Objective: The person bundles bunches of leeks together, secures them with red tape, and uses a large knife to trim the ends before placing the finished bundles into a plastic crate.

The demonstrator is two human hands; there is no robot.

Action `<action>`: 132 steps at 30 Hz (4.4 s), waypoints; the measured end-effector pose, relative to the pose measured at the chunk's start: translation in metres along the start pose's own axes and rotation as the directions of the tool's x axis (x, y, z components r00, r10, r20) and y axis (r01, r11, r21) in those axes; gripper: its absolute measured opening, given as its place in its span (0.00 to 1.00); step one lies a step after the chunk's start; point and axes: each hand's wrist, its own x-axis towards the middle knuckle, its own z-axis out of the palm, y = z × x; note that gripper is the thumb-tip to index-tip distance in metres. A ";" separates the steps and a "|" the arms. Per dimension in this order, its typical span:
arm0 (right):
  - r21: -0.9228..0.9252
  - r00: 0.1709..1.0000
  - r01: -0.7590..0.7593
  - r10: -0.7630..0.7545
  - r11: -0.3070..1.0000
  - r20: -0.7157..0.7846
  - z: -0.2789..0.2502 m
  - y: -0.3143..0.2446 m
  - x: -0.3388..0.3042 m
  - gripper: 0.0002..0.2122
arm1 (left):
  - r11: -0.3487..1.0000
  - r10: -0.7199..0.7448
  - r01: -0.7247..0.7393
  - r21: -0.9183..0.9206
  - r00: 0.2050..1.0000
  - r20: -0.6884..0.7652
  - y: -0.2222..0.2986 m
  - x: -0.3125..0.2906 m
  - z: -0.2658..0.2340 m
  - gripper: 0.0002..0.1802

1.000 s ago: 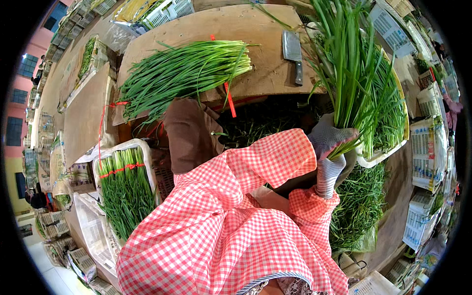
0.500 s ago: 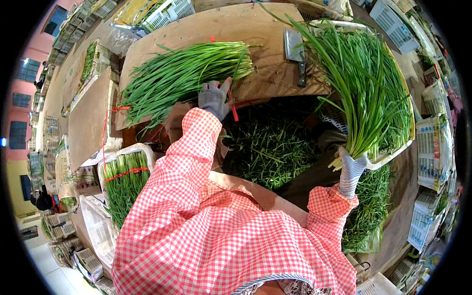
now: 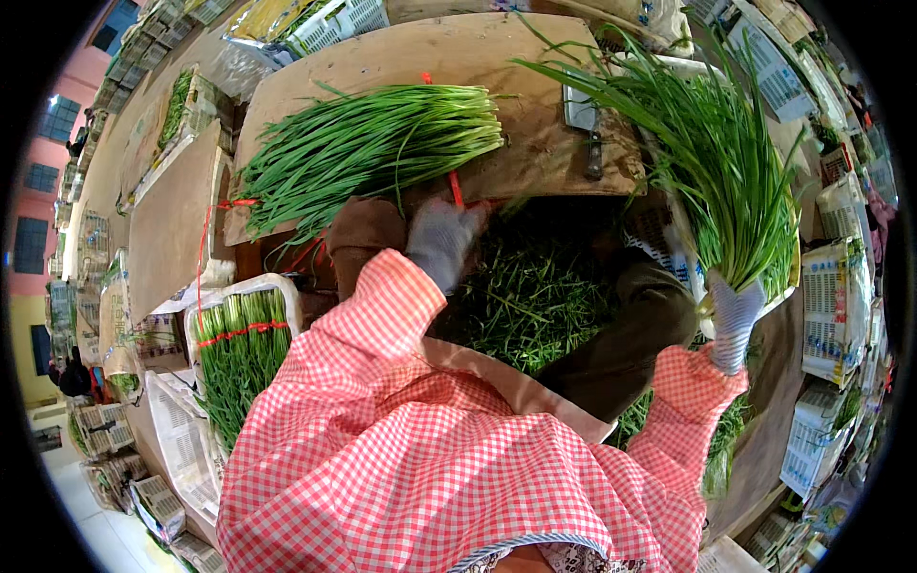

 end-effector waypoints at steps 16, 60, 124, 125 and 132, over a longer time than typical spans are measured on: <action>-0.024 0.017 1.000 -0.787 0.003 0.616 0.279 -0.326 0.066 0.12 | 0.880 0.210 -0.309 -0.360 0.934 -0.288 0.031 -0.055 0.059 0.34; -0.305 0.461 0.855 -0.346 0.418 0.817 0.316 -0.061 0.148 0.07 | 0.924 0.255 -0.168 0.344 0.940 -0.225 -0.108 0.121 -0.036 0.63; -0.032 0.333 0.783 -0.374 0.622 0.866 0.427 -0.139 0.155 0.09 | 0.972 0.160 -0.091 0.214 0.931 -0.327 -0.120 0.132 -0.061 0.64; -0.064 0.330 0.789 -0.333 0.611 0.883 0.433 -0.136 0.151 0.09 | 0.967 0.161 -0.087 0.238 0.937 -0.310 -0.120 0.134 -0.067 0.65; 0.168 0.254 0.791 -0.566 0.588 0.784 0.406 -0.116 0.125 0.12 | 0.983 0.051 -0.061 0.172 0.997 0.063 -0.135 0.134 -0.055 0.68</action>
